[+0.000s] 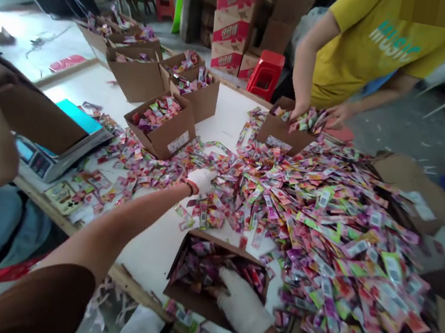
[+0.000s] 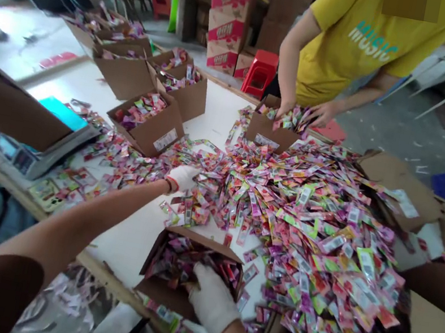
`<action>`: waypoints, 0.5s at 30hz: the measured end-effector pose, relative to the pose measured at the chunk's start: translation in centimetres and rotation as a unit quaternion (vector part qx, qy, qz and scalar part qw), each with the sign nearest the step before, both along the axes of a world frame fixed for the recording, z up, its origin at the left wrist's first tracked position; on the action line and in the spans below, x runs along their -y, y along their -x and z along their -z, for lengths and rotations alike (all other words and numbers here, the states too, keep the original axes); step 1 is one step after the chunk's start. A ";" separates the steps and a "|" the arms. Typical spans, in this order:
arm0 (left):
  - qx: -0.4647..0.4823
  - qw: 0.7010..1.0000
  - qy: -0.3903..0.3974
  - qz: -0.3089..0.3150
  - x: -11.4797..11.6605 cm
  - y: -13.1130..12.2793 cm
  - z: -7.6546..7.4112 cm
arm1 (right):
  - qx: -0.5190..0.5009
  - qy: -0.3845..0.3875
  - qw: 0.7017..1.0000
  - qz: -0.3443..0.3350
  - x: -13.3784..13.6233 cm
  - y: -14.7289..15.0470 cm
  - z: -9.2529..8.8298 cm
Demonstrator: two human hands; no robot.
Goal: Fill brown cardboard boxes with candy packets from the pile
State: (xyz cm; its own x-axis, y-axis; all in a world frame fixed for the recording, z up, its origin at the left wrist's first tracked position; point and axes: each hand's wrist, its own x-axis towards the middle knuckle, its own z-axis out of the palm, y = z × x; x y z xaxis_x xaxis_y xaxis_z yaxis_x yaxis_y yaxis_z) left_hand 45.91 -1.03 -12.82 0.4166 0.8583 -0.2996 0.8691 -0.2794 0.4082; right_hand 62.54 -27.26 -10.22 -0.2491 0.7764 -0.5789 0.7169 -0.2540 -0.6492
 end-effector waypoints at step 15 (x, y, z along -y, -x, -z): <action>-0.034 0.975 0.006 0.219 21.4 -3.0 -9.0 | 0.032 -0.094 0.981 0.166 2.8 -7.4 -6.5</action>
State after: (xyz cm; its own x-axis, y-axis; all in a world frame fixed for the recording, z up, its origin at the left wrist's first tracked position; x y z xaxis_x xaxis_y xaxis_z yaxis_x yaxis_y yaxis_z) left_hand 48.93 -22.43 -3.81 0.7211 0.5986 -0.3489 0.6928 -0.6254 0.3589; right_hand 69.97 -30.01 -3.72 0.0677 0.9031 -0.4240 0.6550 -0.3608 -0.6639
